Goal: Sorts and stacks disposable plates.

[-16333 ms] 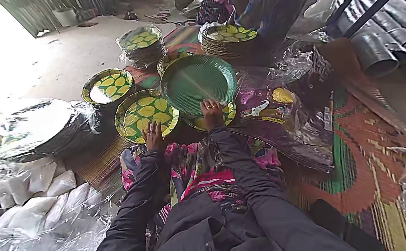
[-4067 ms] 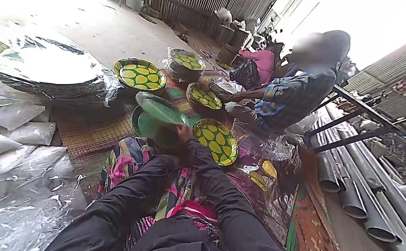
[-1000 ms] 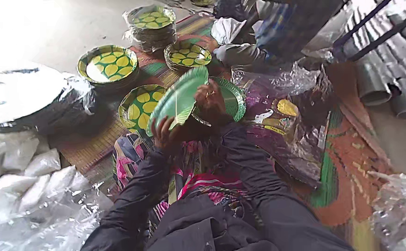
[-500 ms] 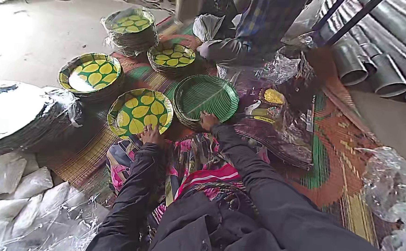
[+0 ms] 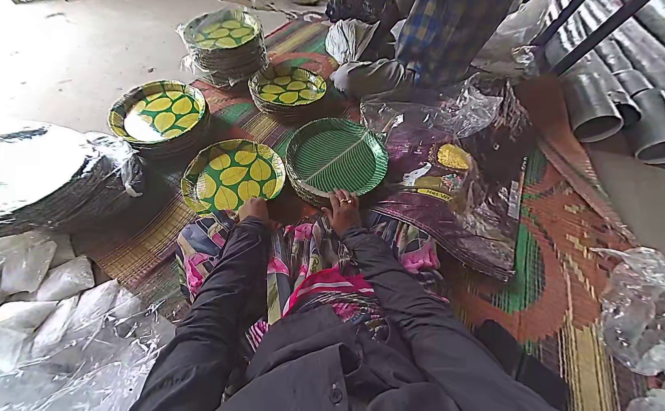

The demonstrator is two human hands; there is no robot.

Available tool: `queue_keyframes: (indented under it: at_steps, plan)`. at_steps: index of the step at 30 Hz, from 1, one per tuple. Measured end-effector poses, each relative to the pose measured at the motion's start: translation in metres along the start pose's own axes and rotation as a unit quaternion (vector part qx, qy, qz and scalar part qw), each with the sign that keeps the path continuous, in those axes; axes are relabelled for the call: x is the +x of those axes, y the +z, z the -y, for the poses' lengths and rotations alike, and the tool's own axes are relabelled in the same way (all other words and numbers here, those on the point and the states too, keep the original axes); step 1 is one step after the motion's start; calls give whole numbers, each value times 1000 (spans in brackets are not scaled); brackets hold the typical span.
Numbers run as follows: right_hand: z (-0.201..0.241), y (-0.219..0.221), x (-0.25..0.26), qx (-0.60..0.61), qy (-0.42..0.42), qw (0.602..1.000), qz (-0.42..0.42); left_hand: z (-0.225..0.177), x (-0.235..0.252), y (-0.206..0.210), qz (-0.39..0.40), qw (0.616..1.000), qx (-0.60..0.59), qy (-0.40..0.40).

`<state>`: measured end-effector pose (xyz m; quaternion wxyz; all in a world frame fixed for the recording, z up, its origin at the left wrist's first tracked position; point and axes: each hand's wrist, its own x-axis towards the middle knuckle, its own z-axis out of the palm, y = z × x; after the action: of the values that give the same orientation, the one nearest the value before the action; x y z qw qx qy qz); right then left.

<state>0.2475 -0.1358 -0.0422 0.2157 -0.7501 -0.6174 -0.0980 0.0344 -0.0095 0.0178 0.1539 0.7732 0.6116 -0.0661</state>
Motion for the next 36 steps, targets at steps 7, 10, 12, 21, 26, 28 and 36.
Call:
queue_keyframes:
  at_steps: [7,10,12,21,26,28,36]
  plan:
    - [61,-64,67,26,-110,977,-180,32,-17,-2,-595,754,-99,260]
    - [90,-92,109,29,-262,963,-61,40,-33,4,-585,714,-143,357]
    - [96,-97,132,-2,-302,953,12,43,-33,9,-587,706,-207,339]
    - [21,-135,153,-105,59,991,-60,55,-5,-12,-159,935,-283,140]
    - [-20,-48,75,-125,183,915,338,45,9,-3,7,960,-222,169]
    - [-17,-53,80,-100,168,910,365,46,10,-9,35,964,-210,156]
    - [22,-86,-43,44,4,999,-5,21,-46,-19,37,970,-215,110]
